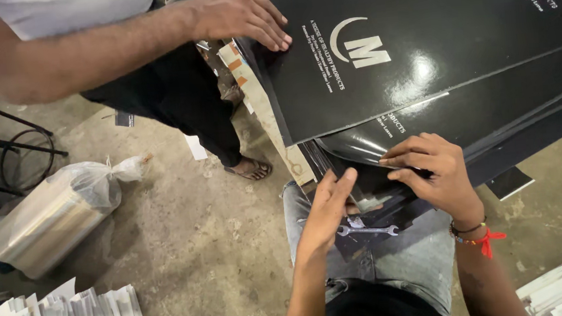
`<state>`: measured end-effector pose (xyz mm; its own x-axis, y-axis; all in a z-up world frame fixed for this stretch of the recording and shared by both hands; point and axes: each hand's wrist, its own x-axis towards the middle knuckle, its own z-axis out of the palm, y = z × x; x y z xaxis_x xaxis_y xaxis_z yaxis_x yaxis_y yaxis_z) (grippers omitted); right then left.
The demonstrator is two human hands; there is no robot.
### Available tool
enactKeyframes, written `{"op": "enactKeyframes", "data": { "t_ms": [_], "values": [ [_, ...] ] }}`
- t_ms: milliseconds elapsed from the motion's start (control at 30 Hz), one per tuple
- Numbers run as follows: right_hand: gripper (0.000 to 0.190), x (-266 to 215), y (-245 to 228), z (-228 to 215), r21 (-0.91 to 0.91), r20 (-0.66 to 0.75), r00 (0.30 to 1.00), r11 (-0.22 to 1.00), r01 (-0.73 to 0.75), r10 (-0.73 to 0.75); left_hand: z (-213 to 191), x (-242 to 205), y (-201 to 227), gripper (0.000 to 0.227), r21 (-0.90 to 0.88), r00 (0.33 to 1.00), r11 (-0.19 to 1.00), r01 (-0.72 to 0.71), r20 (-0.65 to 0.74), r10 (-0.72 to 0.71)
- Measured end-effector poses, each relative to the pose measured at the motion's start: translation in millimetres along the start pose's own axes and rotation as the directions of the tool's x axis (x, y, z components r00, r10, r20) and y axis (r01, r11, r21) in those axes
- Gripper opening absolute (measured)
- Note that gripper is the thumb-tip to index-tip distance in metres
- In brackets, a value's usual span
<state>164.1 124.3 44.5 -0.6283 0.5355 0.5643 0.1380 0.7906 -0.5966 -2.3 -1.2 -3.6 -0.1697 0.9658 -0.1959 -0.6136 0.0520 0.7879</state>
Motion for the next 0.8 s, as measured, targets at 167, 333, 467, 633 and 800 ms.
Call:
{"op": "enactKeyframes", "data": {
  "t_ms": [167,333,467,633,800],
  "values": [
    [0.015,-1,0,2,-0.026,-0.017,1.000,0.999,-0.026,0.026,-15,1,-11,0.034,0.060,1.000,0.998,0.011,0.000,-0.011],
    [0.014,6,4,-7,0.070,0.068,0.997,0.997,0.024,-0.028,-31,5,-28,0.028,0.188,0.998,0.982,0.017,-0.064,-0.005],
    [0.012,17,-11,-11,0.041,-0.066,0.998,0.999,0.019,-0.016,-21,1,-16,0.033,0.129,0.999,0.992,-0.009,-0.037,0.014],
    [0.012,50,-41,-28,-0.180,-0.385,0.913,0.981,0.073,-0.139,-3,-7,5,0.037,0.087,1.000,0.996,-0.012,-0.011,0.013],
    [0.021,73,-42,-37,-0.294,-0.129,0.895,0.879,0.376,-0.426,-9,-3,-7,0.030,0.117,0.996,0.990,-0.084,-0.027,0.087]
  ]
}}
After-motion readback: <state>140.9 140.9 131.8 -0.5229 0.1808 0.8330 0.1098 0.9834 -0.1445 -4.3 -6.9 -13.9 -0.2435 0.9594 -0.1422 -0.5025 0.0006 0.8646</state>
